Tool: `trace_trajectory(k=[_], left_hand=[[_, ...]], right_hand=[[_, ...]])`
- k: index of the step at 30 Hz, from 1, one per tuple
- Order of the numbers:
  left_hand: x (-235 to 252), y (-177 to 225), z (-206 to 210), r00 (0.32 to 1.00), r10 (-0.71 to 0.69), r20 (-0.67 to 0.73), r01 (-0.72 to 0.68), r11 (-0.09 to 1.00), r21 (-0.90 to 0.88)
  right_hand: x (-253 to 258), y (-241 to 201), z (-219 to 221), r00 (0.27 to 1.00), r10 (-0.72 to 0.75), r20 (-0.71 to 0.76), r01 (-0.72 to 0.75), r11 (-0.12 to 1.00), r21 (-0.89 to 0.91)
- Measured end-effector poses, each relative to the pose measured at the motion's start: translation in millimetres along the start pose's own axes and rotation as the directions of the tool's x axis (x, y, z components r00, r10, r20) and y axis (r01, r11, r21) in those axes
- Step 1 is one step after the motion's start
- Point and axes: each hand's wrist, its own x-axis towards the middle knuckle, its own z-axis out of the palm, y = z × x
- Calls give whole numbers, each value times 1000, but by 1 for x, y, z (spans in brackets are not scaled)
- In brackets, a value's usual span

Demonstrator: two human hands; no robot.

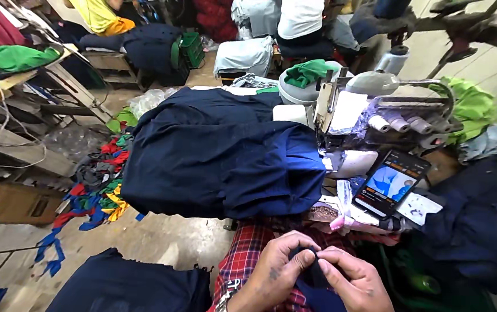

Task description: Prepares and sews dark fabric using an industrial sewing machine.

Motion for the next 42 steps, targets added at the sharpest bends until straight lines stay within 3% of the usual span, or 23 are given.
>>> trace_trajectory(k=[6, 12, 21, 24, 28, 30, 32, 33, 34, 36, 37, 39, 42], left_hand=[[4, 6, 6, 988, -6, -154, -5, 997, -71], [6, 6, 14, 980, 41, -194, -59, 994, -89], [12, 7, 15, 982, 139, -125, -149, 987, -68], [12, -13, 12, 985, 165, -48, -171, 971, -165], [-3, -63, 12, 999, -26, 41, 38, 946, -321], [18, -42, 5, 1000, -18, -10, 16, 977, -214], [63, 3, -12, 993, 118, -16, -115, 982, 149], [90, 26, -25, 985, 171, 24, -166, 903, 397], [117, 46, -38, 984, 163, 68, -169, 755, 634], [156, 75, -56, 992, -71, 108, -67, 427, 902], [166, 82, -60, 970, -222, 101, -27, 312, 950], [171, 90, -61, 932, -330, 153, -74, 240, 968], [177, 87, -52, 956, -185, 227, -175, 260, 950]], right_hand=[[-1, -8, -1, 999, 0, -37, -1, 999, -32], [0, -7, 4, 984, -103, -148, 81, 985, -151], [3, -9, -3, 984, -121, -132, 97, 980, -175], [4, -7, -5, 985, -118, -128, 92, 978, -190], [4, -4, -17, 982, -99, -160, 65, 977, -204], [16, -8, -25, 974, -88, -210, 57, 987, -153], [37, -15, -29, 954, -20, -299, 17, 1000, -13], [54, -15, -27, 940, 24, -341, 5, 996, 84], [73, -10, -23, 925, 73, -373, -6, 984, 178], [97, 7, -10, 913, 203, -354, -100, 953, 286], [98, 13, -5, 909, 257, -327, -161, 942, 293], [88, 12, -2, 917, 246, -314, -175, 956, 236], [93, 6, -21, 909, 168, -381, -99, 976, 194]])
